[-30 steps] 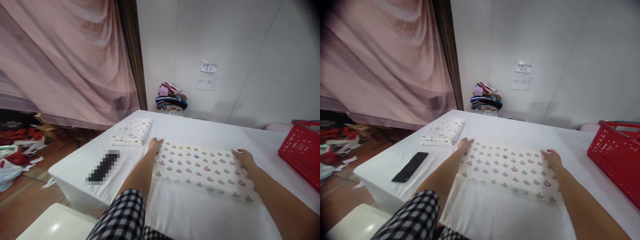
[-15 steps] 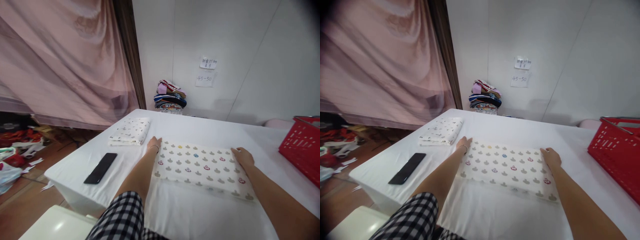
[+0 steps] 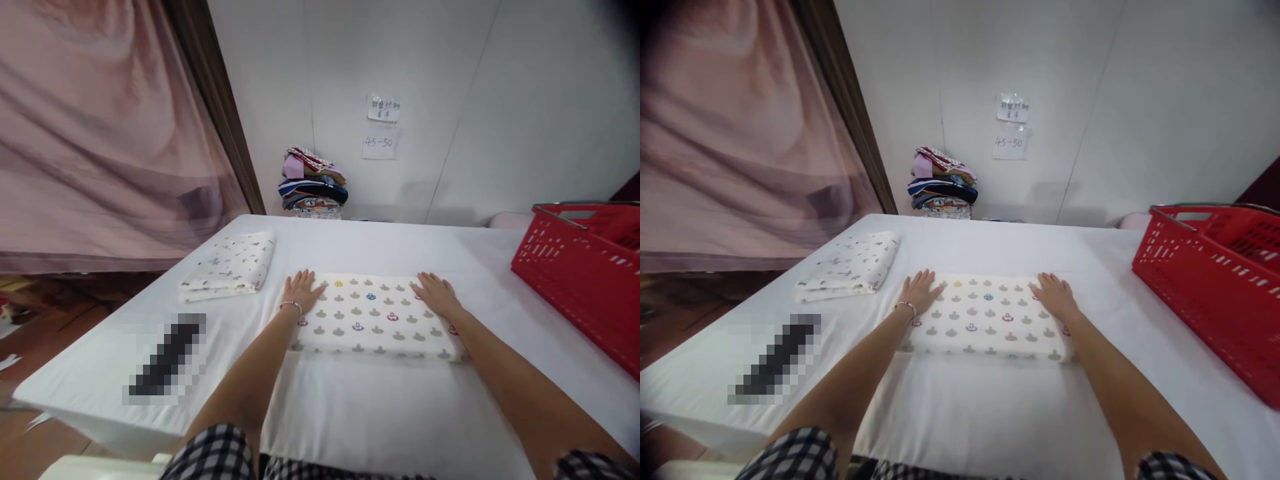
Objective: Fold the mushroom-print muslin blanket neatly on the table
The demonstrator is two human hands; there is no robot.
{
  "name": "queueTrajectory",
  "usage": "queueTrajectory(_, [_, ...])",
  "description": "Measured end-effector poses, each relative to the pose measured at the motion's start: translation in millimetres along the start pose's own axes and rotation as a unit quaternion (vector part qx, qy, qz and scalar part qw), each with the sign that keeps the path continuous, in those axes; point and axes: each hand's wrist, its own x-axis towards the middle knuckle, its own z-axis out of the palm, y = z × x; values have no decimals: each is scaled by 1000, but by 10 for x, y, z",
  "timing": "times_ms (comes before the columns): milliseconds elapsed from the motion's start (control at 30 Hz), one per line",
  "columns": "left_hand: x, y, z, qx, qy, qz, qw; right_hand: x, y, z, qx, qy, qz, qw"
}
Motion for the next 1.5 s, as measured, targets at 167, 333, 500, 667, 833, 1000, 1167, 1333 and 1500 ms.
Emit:
queueTrajectory(167, [69,28,-66,14,-10,-7,1000,62,-16,-76,7,-28,17,999])
queueTrajectory(333, [-8,87,-150,10,-12,-26,1000,-41,-72,-165,16,-28,31,999])
queueTrajectory(500, [-229,20,-70,19,6,12,1000,-235,-12,-82,7,-16,13,1000])
queueTrajectory(667, [-220,52,-156,12,-29,-3,1000,-233,-47,-166,17,-41,26,999])
queueTrajectory(833, [-391,20,-190,1,-15,5,1000,-512,-199,-210,29,-29,4,999])
queueTrajectory(1000, [-686,-60,-73,32,12,34,999,-810,-285,-130,35,-49,-32,998])
queueTrajectory(1167, [-733,-52,-126,29,19,29,999,-827,-284,-232,59,-54,-23,997])
queueTrajectory(1333, [-1024,94,-52,23,99,69,992,-1038,-467,-328,92,-35,-37,994])
queueTrajectory(1500, [-1285,385,135,22,91,178,980,-1308,-868,-254,59,-16,-175,983])
